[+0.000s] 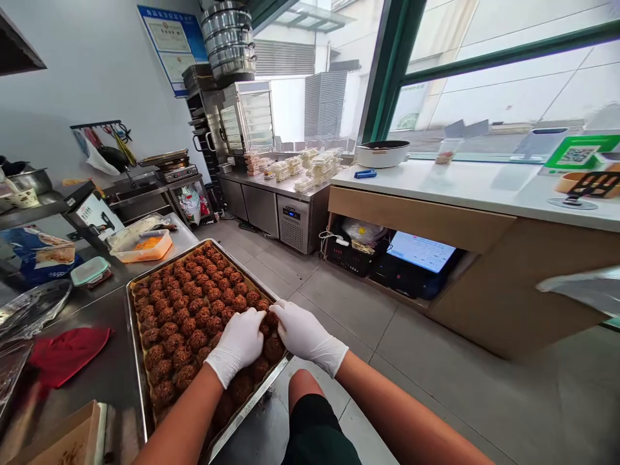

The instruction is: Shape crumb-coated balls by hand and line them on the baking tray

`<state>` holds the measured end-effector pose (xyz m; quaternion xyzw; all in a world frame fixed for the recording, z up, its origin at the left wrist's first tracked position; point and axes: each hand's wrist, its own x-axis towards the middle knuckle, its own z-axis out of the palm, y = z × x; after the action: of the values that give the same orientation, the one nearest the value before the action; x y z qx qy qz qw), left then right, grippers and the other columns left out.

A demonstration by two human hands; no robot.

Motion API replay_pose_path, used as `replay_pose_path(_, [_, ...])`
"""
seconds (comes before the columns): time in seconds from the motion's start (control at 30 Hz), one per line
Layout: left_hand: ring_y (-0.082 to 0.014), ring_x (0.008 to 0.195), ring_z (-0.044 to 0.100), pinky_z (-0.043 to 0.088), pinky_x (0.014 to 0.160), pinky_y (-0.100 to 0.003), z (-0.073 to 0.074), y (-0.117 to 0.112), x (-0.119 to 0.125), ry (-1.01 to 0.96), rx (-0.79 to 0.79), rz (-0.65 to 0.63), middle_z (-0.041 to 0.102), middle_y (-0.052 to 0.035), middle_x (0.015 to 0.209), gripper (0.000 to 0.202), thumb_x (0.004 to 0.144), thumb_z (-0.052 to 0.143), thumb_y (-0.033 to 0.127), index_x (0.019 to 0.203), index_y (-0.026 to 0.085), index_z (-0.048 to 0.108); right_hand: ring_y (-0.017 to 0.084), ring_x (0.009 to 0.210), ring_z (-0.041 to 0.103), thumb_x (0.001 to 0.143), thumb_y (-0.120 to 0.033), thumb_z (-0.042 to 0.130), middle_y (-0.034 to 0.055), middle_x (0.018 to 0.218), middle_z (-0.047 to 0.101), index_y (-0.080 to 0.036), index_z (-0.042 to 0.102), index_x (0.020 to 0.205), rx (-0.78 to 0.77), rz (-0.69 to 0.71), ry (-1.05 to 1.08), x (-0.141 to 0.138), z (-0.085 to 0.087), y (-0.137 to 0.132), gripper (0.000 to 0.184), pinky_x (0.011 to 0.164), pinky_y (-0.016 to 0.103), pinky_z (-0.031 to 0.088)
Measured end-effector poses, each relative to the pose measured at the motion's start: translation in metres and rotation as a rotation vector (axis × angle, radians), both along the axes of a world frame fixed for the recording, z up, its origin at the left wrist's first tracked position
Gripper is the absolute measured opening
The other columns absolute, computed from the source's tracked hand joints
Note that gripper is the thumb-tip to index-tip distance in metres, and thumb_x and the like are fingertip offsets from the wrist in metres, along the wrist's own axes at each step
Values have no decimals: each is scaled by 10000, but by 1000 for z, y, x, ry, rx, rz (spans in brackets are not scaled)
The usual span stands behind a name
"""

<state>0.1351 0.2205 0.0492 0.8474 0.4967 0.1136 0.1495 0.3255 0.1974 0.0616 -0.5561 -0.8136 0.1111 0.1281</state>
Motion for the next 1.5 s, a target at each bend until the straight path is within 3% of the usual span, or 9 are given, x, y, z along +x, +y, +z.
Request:
replay_pose_path(0.17, [-213,1225,622,452,1110,-341,11,-12,-16,-121,17,65,676,-96,1315,561,794,441,53,1317,180,601,255,980,667,795,-128,451,142,1058,711,-163,661,1022,-54,56,4,-13,-7,17,311,813,340,488])
replay_pose_path(0.33, [-173,1203,627,458,1112,-355,39,-31,-119,-241,106,304,667,-71,1319,473,905,333,125,1321,177,551,206,1120,658,785,-88,427,81,1266,702,-220,599,1282,-80,58,100,8,4,21,543,946,298,487])
replay_pose_path(0.5, [-266,1221,605,445,1086,-464,28,-63,-196,110,83,391,679,-90,1297,385,942,380,253,1243,210,617,198,1095,644,889,-142,327,87,1221,698,-199,601,1239,-1,-67,171,17,12,20,449,966,317,479])
replay_pose_path(0.63, [-301,1167,604,444,1030,-478,12,-83,-199,319,6,245,684,-123,1227,423,846,502,195,1243,190,648,202,1096,636,898,-224,442,54,1161,711,-240,684,1131,2,47,126,-5,0,22,337,979,305,467])
replay_pose_path(0.77, [-352,1216,559,419,1022,-512,11,-90,-197,409,21,266,627,-156,1301,505,759,581,168,1260,182,642,253,1035,673,863,-177,451,91,1065,747,-211,750,970,-22,78,32,-25,-11,23,319,923,357,501])
replay_pose_path(0.93, [-349,1065,644,444,964,-498,19,-93,-207,439,-6,287,681,-163,1173,459,796,586,238,1245,165,645,259,1090,674,894,-199,408,101,1155,736,-205,704,1134,-3,50,7,-30,-9,18,381,958,367,504])
replay_pose_path(1.13, [-367,969,673,452,896,-504,21,-89,-197,437,-17,288,738,-169,986,307,800,618,403,973,176,732,277,1086,681,889,-182,386,108,1208,724,-194,678,1178,2,1,6,-38,-3,9,411,958,414,523])
replay_pose_path(1.3, [-402,930,684,455,858,-524,14,-82,-185,390,-39,367,742,-232,895,255,691,635,252,884,126,742,234,1207,600,950,-292,402,87,1302,663,-222,641,1208,148,-44,240,-60,6,-22,359,1065,408,469])
replay_pose_path(1.5, [-262,867,675,483,825,-399,30,-78,-214,56,-90,400,699,-111,923,177,756,495,197,758,203,672,202,1257,564,962,-368,467,42,1299,655,-313,617,1236,51,-14,572,-85,11,-81,317,1113,415,433])
